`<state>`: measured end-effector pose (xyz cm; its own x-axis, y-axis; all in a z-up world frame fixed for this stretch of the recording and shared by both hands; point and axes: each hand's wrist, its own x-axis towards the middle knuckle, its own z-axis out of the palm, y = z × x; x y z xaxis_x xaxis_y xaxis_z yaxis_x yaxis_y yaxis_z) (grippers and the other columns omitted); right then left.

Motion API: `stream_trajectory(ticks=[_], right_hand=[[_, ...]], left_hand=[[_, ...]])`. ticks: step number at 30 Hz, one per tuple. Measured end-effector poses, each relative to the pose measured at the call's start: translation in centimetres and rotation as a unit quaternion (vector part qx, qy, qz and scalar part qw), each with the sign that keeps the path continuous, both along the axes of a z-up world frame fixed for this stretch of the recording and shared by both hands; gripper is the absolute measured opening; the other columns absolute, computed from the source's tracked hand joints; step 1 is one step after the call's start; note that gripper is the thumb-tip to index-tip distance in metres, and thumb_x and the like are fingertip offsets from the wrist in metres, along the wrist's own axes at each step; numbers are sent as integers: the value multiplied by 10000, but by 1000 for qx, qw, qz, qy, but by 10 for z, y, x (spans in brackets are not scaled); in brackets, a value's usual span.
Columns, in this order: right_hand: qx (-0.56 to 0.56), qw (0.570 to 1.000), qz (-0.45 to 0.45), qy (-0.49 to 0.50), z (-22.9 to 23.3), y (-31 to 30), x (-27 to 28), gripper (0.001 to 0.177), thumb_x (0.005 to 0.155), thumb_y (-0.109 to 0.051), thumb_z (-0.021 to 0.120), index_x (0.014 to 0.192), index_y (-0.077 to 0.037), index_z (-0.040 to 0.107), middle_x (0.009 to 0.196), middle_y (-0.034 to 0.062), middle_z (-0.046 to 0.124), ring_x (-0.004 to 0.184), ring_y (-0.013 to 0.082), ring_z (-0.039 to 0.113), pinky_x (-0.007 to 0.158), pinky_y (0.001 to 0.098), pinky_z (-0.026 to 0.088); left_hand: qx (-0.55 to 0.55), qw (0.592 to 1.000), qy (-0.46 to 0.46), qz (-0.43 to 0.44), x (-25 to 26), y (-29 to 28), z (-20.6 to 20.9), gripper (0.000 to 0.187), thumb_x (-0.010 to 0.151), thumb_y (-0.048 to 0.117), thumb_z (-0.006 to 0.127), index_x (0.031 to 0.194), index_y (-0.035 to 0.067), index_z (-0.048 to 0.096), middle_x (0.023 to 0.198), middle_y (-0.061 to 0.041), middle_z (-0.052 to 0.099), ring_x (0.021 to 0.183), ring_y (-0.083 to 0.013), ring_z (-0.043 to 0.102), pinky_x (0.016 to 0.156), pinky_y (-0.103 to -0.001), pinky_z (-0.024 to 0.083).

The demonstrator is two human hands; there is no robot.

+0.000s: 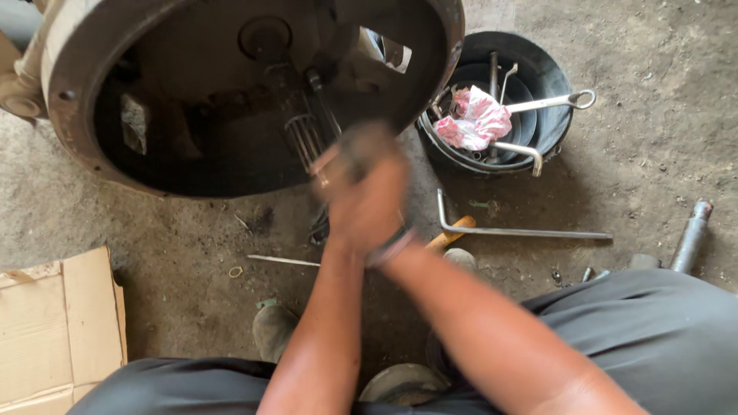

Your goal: The person uses a ratchet wrench to tighten bolts on a large circular metal component of a machine. They repeatedly reposition the wrench and apply force to secure the fasteners.

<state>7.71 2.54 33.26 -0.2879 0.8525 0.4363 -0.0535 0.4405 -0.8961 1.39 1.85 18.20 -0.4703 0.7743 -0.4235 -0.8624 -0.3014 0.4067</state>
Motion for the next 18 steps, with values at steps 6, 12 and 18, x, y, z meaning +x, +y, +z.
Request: stream_trajectory(ticks=[6,12,18], right_hand=[[-205,933,-211,206,-105,164,81,238,946,-179,652,1159,-126,560,921,43,658,746,154,620,636,317,528],[-683,661,-178,256,-207,156,113,98,901,-217,580,946,-136,548,870,52,605,689,221,612,642,427,549],[-566,731,-173,340,-123,163,117,157,890,-282,600,875,-126,600,659,37,598,526,181,574,501,372,473]], left_hand=[[-261,965,37,-1,-2,42,-13,168,846,39,678,919,-109,652,771,-172,686,606,-277,681,549,-435,579],[-332,931,152,25,-11,37,-37,143,833,3,648,876,-132,671,756,-196,681,574,-265,661,495,-386,524],[-430,750,495,90,15,22,-59,245,848,117,735,924,-114,702,840,-207,699,733,-314,694,700,-449,507]])
